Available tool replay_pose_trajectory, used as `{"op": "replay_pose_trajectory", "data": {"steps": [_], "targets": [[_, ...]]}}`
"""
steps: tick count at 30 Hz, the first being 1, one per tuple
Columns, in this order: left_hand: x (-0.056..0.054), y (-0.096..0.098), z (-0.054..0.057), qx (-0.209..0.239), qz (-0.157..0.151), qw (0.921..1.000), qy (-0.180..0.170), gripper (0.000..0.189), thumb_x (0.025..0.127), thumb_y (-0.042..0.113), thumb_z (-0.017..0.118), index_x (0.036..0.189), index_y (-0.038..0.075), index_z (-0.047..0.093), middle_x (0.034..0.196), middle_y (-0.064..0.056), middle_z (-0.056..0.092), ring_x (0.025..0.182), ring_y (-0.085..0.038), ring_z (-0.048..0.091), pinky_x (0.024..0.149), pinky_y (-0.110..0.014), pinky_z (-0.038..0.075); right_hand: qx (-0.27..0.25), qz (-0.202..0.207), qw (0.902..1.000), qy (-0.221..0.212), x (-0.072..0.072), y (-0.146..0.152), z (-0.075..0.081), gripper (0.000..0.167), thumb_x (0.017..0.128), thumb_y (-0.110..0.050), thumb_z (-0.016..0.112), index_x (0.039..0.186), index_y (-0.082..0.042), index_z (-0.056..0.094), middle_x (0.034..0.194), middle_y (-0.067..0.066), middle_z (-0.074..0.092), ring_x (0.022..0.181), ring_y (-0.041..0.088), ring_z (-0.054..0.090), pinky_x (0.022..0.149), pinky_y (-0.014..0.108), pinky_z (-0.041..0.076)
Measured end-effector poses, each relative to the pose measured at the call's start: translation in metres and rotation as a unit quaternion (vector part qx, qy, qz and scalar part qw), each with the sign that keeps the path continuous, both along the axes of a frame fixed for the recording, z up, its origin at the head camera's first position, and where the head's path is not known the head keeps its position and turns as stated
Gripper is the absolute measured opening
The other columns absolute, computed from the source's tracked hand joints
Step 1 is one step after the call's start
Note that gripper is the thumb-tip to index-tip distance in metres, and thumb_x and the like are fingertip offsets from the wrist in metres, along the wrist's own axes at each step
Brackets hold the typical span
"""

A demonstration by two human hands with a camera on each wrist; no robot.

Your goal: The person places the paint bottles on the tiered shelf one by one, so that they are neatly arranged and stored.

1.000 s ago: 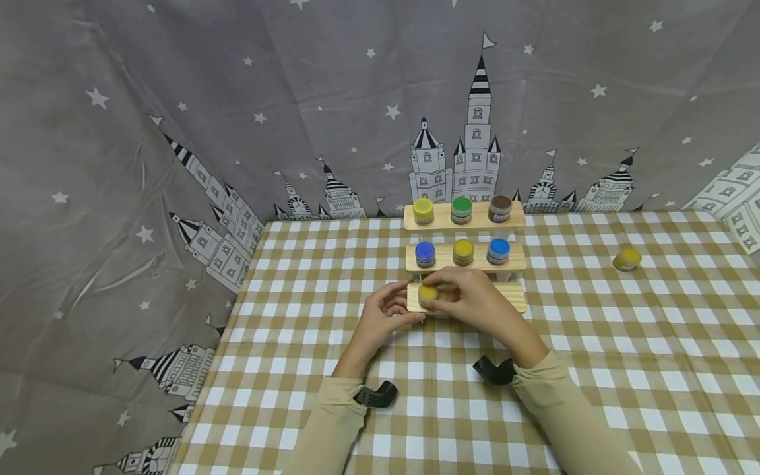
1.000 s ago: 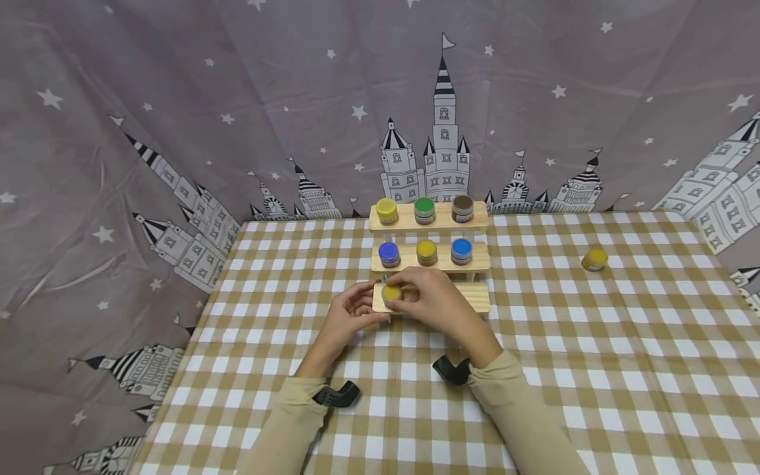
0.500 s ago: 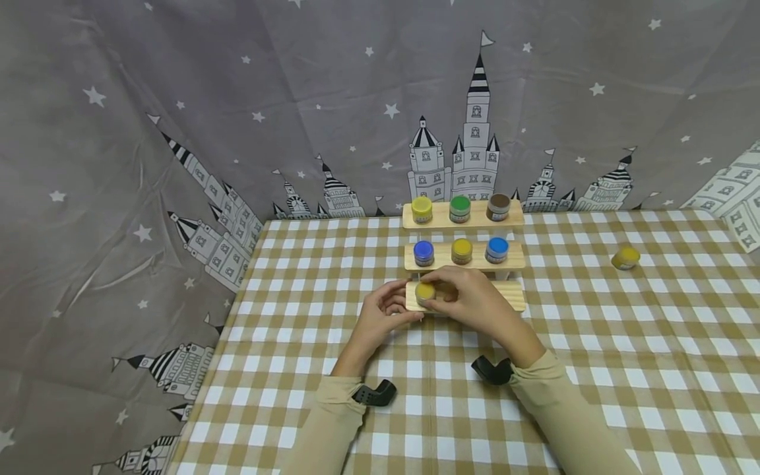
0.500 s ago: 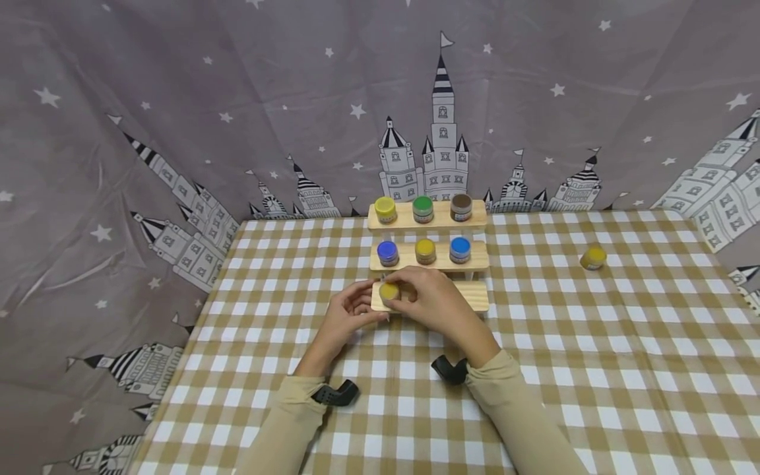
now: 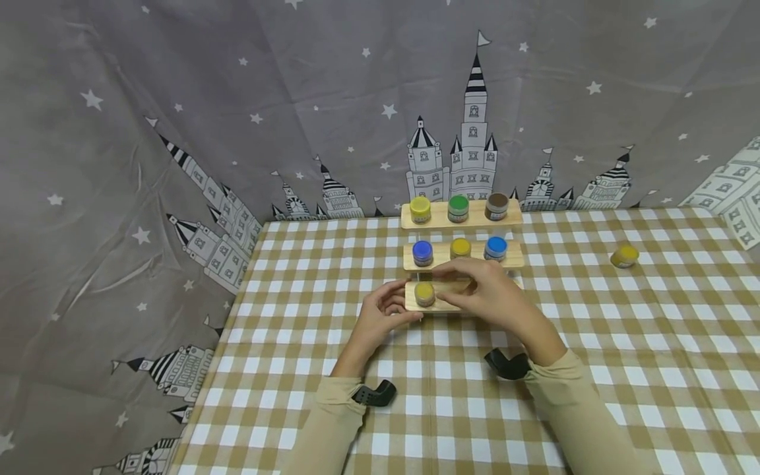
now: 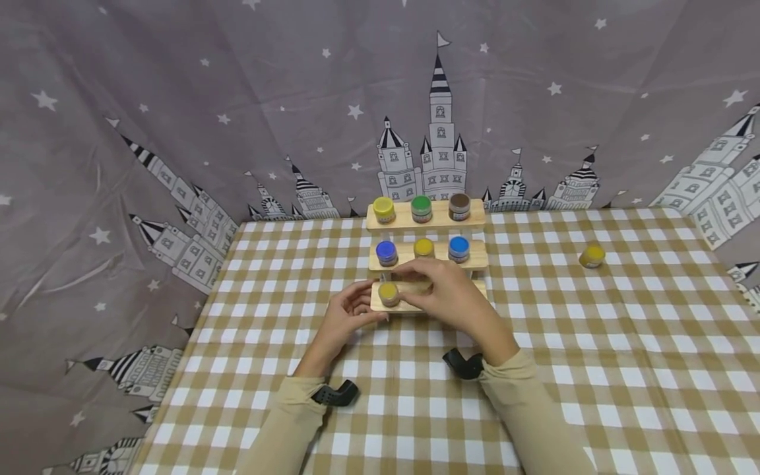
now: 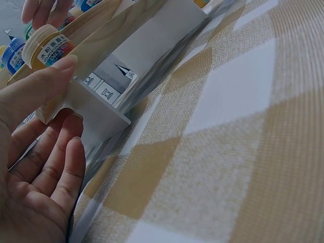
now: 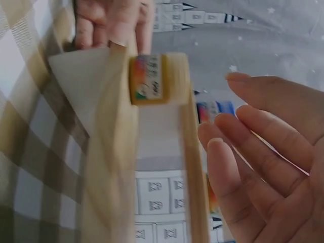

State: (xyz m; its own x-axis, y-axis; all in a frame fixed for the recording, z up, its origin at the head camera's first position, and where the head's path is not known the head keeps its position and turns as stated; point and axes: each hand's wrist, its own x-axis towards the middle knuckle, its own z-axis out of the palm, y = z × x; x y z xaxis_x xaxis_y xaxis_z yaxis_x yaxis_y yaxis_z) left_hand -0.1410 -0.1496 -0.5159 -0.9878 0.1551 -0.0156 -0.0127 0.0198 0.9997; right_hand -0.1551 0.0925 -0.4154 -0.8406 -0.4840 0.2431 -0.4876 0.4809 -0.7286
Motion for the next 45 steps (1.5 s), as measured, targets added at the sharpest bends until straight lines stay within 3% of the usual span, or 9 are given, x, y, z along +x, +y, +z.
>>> {"op": "replay_pose_trajectory", "data": {"steps": [9, 18, 26, 30, 33, 38, 42, 45], "targets": [[-0.001, 0.000, -0.003, -0.001, -0.003, 1.0000, -0.001, 0.071, 0.077, -0.006, 0.086, 0.142, -0.001, 0.057, 0.116, -0.017, 0.069, 0.090, -0.008, 0.067, 0.077, -0.017, 0.059, -0.045, -0.044, 0.9980, 0.000, -0.001, 0.031, 0.009, 0.032, 0.088, -0.010, 0.083, 0.119, -0.009, 0.075, 0.114, 0.008, 0.077, 0.102, 0.022, 0.073, 0.079, 0.031, 0.063], [-0.001, -0.002, -0.003, -0.001, -0.003, 1.0000, 0.003, 0.072, 0.077, -0.007, 0.086, 0.143, -0.001, 0.057, 0.119, -0.021, 0.069, 0.090, -0.008, 0.067, 0.076, -0.017, 0.058, -0.055, -0.108, 0.9916, 0.044, -0.002, 0.078, 0.005, 0.028, 0.088, -0.004, 0.081, 0.116, -0.007, 0.076, 0.116, 0.011, 0.077, 0.097, -0.009, 0.065, 0.074, 0.011, 0.056], [-0.002, -0.002, -0.002, -0.007, -0.004, 0.9999, 0.007, 0.074, 0.077, -0.008, 0.086, 0.144, -0.001, 0.056, 0.122, -0.024, 0.067, 0.090, -0.008, 0.067, 0.077, -0.017, 0.058, -0.030, -0.152, 0.9870, 0.041, 0.000, 0.120, -0.006, 0.031, 0.091, -0.010, 0.080, 0.121, -0.008, 0.075, 0.117, 0.017, 0.075, 0.099, -0.018, 0.058, 0.075, 0.006, 0.051], [-0.002, -0.003, -0.003, -0.008, -0.005, 0.9999, 0.007, 0.075, 0.077, -0.007, 0.086, 0.144, -0.001, 0.055, 0.121, -0.025, 0.067, 0.091, -0.008, 0.067, 0.077, -0.017, 0.059, -0.014, -0.201, 0.9791, 0.027, -0.002, 0.145, -0.013, 0.032, 0.092, -0.015, 0.080, 0.122, -0.010, 0.075, 0.111, -0.016, 0.075, 0.098, -0.021, 0.056, 0.075, 0.001, 0.047], [-0.001, -0.003, -0.003, -0.008, -0.005, 0.9999, 0.006, 0.075, 0.076, -0.008, 0.086, 0.144, -0.002, 0.055, 0.122, -0.025, 0.067, 0.091, -0.007, 0.067, 0.077, -0.017, 0.059, -0.016, -0.236, 0.9715, 0.011, -0.004, 0.165, -0.017, 0.033, 0.092, -0.020, 0.080, 0.123, -0.010, 0.074, 0.103, -0.040, 0.062, 0.098, -0.021, 0.055, 0.076, 0.000, 0.043], [0.000, -0.002, -0.002, -0.011, 0.000, 0.9999, 0.007, 0.073, 0.077, -0.007, 0.086, 0.143, -0.001, 0.056, 0.116, -0.021, 0.068, 0.091, -0.008, 0.067, 0.076, -0.017, 0.058, -0.013, -0.280, 0.9600, -0.007, -0.008, 0.192, -0.023, 0.038, 0.094, -0.025, 0.078, 0.126, -0.006, 0.072, 0.098, -0.049, 0.055, 0.100, -0.020, 0.051, 0.077, -0.001, 0.039], [0.000, -0.001, -0.002, -0.012, 0.000, 0.9999, 0.006, 0.071, 0.077, -0.006, 0.086, 0.142, 0.001, 0.058, 0.112, -0.016, 0.069, 0.090, -0.008, 0.066, 0.076, -0.016, 0.058, -0.001, -0.302, 0.9533, -0.005, -0.011, 0.207, -0.029, 0.038, 0.095, -0.024, 0.077, 0.127, -0.004, 0.071, 0.100, -0.047, 0.052, 0.098, -0.020, 0.048, 0.075, -0.004, 0.039], [0.000, 0.000, -0.002, -0.009, -0.003, 0.9999, 0.006, 0.072, 0.077, -0.006, 0.086, 0.143, 0.000, 0.057, 0.115, -0.018, 0.069, 0.090, -0.007, 0.066, 0.077, -0.016, 0.058, 0.017, -0.320, 0.9472, -0.003, -0.013, 0.218, -0.038, 0.040, 0.095, -0.021, 0.075, 0.131, -0.003, 0.068, 0.121, -0.021, 0.066, 0.102, -0.023, 0.042, 0.074, -0.006, 0.038]]}}
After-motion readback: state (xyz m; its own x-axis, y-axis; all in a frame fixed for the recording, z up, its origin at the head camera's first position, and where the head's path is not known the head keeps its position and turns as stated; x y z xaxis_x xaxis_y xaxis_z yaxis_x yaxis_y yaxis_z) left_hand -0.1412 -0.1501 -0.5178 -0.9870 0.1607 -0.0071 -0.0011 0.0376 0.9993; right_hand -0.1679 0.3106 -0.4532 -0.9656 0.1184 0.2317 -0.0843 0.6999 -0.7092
